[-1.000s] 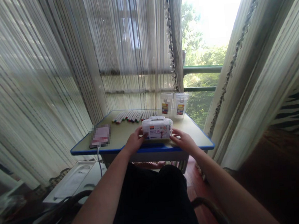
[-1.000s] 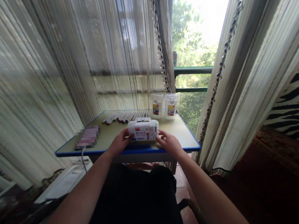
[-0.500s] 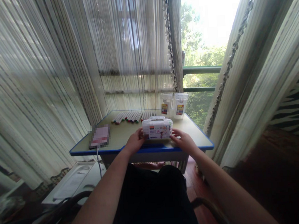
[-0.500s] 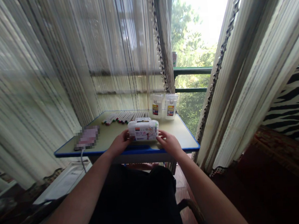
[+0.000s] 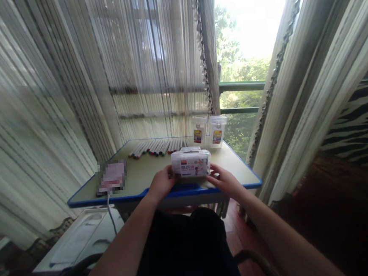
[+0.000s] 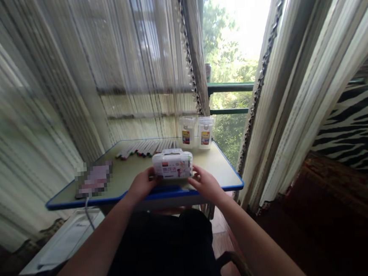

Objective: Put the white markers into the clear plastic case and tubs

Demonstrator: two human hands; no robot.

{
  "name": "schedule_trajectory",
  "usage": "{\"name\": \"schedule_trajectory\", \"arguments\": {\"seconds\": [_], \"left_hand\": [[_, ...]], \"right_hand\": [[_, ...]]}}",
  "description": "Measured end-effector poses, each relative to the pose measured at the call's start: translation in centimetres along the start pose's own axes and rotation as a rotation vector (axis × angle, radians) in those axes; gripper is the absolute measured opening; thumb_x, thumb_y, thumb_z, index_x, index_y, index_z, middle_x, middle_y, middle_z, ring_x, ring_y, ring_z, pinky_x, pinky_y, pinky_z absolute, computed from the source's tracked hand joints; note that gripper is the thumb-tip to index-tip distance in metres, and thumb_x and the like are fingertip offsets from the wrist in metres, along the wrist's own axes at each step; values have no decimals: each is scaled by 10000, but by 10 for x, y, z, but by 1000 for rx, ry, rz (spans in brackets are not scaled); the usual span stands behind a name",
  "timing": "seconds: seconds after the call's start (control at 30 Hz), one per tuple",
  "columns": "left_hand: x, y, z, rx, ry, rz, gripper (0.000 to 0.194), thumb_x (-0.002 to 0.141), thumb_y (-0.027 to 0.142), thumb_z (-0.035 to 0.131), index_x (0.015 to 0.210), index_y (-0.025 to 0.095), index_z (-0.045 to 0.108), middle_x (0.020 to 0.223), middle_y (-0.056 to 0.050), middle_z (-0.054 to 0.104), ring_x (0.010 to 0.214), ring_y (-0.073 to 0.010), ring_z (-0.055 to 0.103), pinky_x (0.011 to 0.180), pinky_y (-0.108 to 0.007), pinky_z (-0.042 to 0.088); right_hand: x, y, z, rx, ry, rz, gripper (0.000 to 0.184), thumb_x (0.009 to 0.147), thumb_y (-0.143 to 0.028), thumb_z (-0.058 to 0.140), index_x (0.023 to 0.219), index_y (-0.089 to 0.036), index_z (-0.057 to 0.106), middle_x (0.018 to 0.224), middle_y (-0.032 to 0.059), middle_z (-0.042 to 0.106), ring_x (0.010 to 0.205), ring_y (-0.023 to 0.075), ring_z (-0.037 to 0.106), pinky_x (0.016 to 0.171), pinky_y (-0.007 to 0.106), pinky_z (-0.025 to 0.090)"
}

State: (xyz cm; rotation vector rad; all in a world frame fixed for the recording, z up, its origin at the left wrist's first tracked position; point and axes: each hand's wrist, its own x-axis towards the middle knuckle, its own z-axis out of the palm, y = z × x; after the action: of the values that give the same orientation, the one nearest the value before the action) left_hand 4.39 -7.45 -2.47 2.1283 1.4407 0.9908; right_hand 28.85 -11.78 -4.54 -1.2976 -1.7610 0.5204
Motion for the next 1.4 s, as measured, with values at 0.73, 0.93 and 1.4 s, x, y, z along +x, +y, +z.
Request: {"name": "schedule_trajectory", "arguments": {"seconds": [0.73,0.93,1.4], "left_hand": [[168,87,15,110,71,354,455,629,34,478,1047,151,614,1079,-96,653,1072,-241,575,955,-355,439],[220,106,25,176,359,200,504,717,244,578,1193,96,503,1187,-175,561,1153,-300,504,972,-403,415],[252,85,43,122,192,174,655,599,399,733,1169,180,496,1144,-166,531,1033,-320,576,834,-402,467]], "right_hand": [[106,-9,-72,738,603,-81,381,687,-414,717,982,-202,602,921,37,696,835,208,647,764,348,517],[150,9,-90,895,1024,-146,270,674,-359,669,873,-180,627,848,32,681,798,202,636,696,324,506],[149,57,-78,876,999,-35,113,647,-256,610,722,-175,586,654,-50,632,608,112,586,556,217,430]]}}
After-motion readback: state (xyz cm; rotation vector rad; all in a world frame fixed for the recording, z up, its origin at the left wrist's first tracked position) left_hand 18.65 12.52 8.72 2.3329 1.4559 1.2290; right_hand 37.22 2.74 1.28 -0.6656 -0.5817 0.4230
